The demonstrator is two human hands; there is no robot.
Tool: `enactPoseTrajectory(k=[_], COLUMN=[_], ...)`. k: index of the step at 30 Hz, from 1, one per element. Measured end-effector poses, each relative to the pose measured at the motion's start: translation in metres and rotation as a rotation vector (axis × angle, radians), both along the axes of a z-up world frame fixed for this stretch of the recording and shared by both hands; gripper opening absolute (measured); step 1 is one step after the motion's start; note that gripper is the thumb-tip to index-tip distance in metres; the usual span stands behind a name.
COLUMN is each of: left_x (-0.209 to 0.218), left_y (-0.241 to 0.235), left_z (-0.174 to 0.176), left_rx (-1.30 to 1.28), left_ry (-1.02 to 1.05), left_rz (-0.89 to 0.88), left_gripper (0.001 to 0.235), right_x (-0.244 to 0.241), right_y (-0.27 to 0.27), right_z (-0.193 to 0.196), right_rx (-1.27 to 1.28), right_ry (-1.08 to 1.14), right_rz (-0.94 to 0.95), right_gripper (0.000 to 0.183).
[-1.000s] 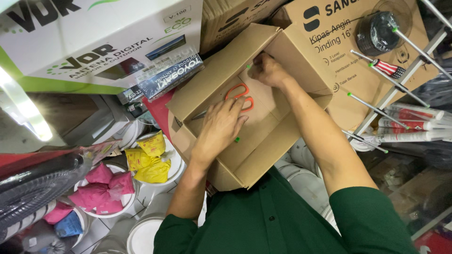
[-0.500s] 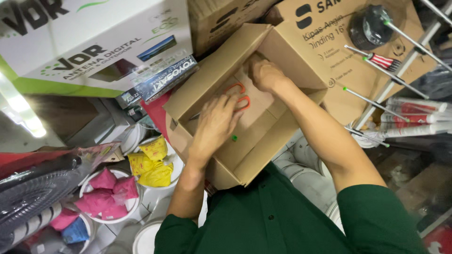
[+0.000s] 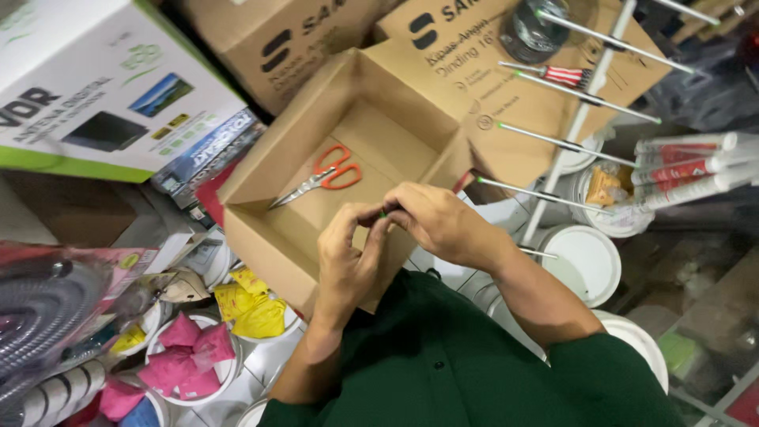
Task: The person assembles a television antenna by sliding multiple metal rods into a central plastic frame, securing them with small caps and screws by hand, and then placing the assembly into a cardboard box.
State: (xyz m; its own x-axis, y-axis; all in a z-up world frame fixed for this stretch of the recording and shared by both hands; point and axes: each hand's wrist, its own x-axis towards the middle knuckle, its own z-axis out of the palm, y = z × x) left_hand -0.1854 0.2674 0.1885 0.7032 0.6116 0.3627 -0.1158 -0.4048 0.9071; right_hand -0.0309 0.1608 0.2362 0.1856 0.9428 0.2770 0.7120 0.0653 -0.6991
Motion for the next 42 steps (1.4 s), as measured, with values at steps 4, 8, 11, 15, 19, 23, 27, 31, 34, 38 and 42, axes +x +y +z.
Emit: enactPoseTrajectory(k=[4, 8, 11, 15, 19, 23, 27, 31, 34, 38, 42], left_x=[0.023, 0.049, 0.073, 0.093, 0.101, 0.111, 0.12, 0.126, 0.127, 0.128, 0.129], left_y=[-0.065, -0.121, -0.152, -0.178, -0.188, -0.192, -0.188, -0.187, -0.191, -0.191, -0.191], left_z=[-0.014, -0.052, -0.093, -0.148, -0.196, -0.234, -0.256, -0.265, -0.268, -0.268, -0.267], left_rx=[-0.542, -0.594, -0.631, -0.76, -0.843, -0.888, -0.919, -0.996, -0.996, -1.05, -1.069], left_ry=[-0.074, 0.033, 0.086, 0.105, 0.147, 0.264, 0.325, 0.36, 0.396, 0.388, 0.385], left_rz=[-0.208, -0.306, -0.295, -0.25, -0.238, -0.22, -0.268, -0.36, -0.388, -0.409, -0.413], left_gripper=[0.015, 0.012, 0.012, 0.014, 0.016, 0.016, 0.016, 0.015, 0.014, 0.013, 0.013], right_x=[0.016, 0.039, 0.054, 0.057, 0.059, 0.059, 0.068, 0.07, 0.069, 0.069, 0.072], right_y=[-0.079, -0.176, -0.236, -0.286, -0.304, -0.312, -0.327, -0.335, -0.334, -0.331, -0.33], right_z=[-0.021, -0.066, -0.107, -0.147, -0.181, -0.228, -0.286, -0.313, -0.314, -0.313, -0.311], right_rx=[0.007, 0.012, 0.086, 0.139, 0.112, -0.017, 0.095, 0.105, 0.096, 0.077, 0.072], right_ry=[0.115, 0.23, 0.424, 0.414, 0.195, 0.086, 0.276, 0.764, 0.932, 1.013, 1.031], right_rz=[-0.129, -0.474, -0.786, -0.989, -1.045, -1.112, -1.122, -1.119, -1.073, -1.058, -1.07], right_gripper=[0.02, 0.024, 0.018, 0.01, 0.02, 0.036, 0.041, 0.034, 0.028, 0.023, 0.022])
